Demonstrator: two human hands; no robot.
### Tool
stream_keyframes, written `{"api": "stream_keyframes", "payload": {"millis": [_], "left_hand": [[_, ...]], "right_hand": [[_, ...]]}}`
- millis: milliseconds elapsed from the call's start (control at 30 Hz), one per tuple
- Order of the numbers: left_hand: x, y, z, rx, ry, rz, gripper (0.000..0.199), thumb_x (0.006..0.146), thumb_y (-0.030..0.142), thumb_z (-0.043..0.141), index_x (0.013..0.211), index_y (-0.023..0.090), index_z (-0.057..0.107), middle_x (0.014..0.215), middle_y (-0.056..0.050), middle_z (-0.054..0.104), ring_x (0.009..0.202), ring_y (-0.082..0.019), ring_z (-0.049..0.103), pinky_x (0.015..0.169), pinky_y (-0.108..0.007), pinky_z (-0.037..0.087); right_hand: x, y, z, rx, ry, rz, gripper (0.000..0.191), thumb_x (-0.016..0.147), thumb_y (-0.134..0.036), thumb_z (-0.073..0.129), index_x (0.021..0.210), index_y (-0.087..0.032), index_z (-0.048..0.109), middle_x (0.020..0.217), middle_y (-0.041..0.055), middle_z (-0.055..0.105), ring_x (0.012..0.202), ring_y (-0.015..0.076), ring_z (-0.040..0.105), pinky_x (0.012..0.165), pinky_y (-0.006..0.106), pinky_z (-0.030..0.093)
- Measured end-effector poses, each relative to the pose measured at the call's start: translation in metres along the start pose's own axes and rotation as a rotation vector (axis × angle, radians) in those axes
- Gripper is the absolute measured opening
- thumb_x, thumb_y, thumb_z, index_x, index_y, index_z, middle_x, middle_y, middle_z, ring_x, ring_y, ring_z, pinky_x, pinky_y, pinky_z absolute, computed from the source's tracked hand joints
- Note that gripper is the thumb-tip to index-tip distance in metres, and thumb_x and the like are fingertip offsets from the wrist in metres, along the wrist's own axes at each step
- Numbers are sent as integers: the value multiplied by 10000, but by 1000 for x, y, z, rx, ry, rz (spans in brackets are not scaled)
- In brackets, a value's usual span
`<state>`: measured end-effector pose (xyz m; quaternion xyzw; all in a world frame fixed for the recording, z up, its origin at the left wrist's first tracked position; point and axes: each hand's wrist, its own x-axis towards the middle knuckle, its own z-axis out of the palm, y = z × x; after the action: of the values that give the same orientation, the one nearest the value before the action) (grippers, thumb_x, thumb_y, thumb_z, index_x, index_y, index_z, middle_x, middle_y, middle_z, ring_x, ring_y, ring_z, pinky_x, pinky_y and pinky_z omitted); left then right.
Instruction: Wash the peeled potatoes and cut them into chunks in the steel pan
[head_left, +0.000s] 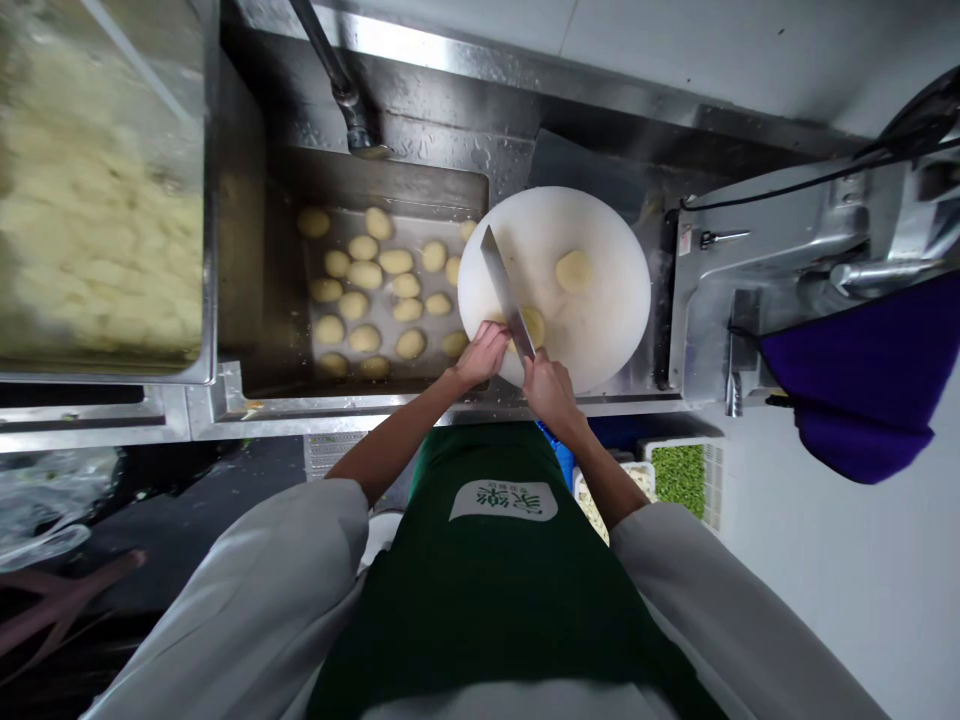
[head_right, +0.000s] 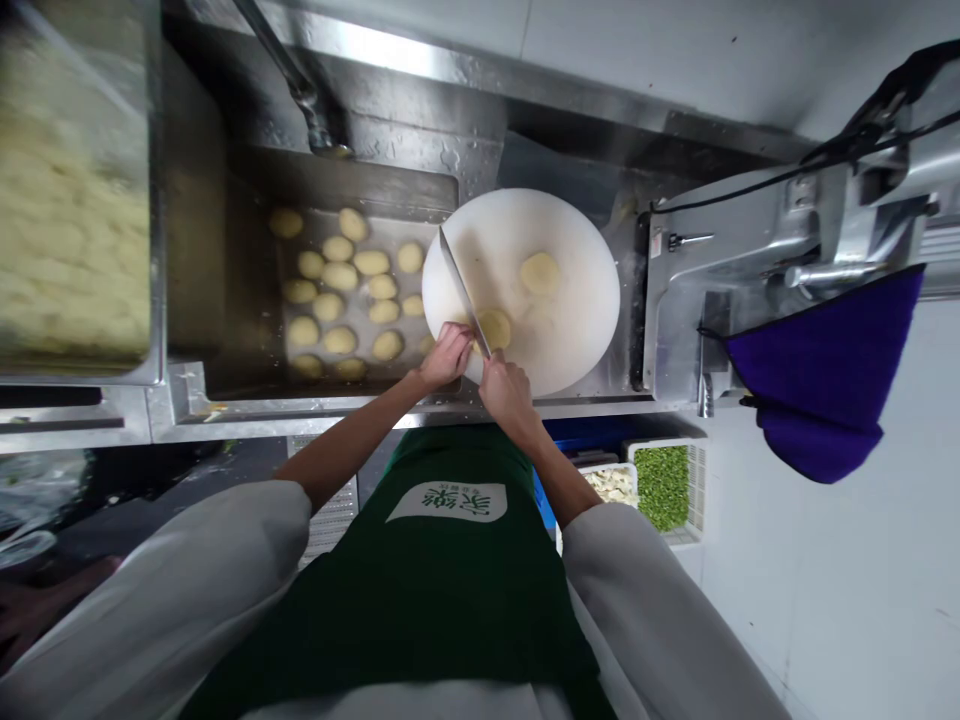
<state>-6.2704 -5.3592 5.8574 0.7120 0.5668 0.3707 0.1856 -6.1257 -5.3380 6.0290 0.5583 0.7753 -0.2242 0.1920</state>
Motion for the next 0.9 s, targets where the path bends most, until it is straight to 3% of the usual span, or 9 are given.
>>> {"api": "stream_keyframes", "payload": {"millis": [300, 500, 700, 833, 900], "left_hand": [[0, 3, -3, 3, -27, 5, 348, 1037, 250, 271, 1118, 155, 595, 1127, -152, 620, 1107, -270, 562, 954, -511, 524], [1, 4, -15, -77, -58, 64, 259, 1030, 329, 409, 1129, 169, 587, 1157, -154, 608, 1130, -261, 559, 962, -487, 528], [0, 13, -15, -110, 56, -20, 246, 1036, 347, 435, 1059, 176, 610, 1132, -131, 620, 1129, -223, 575, 987, -417, 528], [-6, 12, -17, -83, 237, -143, 258, 1037, 358, 443, 987, 186, 629, 1041, -98, 651, 1048, -193, 612, 954, -383, 541], [-8, 10, -19, -67, 242, -150, 281, 1036, 373, 445, 954, 188, 639, 1010, -93, 664, 1025, -196, 620, 947, -394, 540]], "right_hand": [[14, -4, 14, 50, 7, -9, 324, 1057, -265, 305, 1186, -113, 560, 1030, 178, 729, 931, 246, 699, 801, 314, 480], [25, -1, 18, 65, 4, -40, 338, 1053, -256, 296, 1166, -111, 580, 1025, 171, 725, 932, 251, 692, 787, 311, 470], [14, 7, -1, 20, 51, -35, 353, 1056, -275, 288, 1163, -100, 576, 979, 181, 723, 891, 267, 690, 770, 318, 461], [11, 6, -6, 12, 58, -42, 358, 1057, -280, 296, 1173, -92, 578, 958, 174, 726, 872, 261, 689, 765, 314, 458], [13, 4, -6, 10, 50, -45, 354, 1056, -279, 305, 1167, -95, 586, 966, 171, 726, 883, 260, 687, 771, 315, 457]]}}
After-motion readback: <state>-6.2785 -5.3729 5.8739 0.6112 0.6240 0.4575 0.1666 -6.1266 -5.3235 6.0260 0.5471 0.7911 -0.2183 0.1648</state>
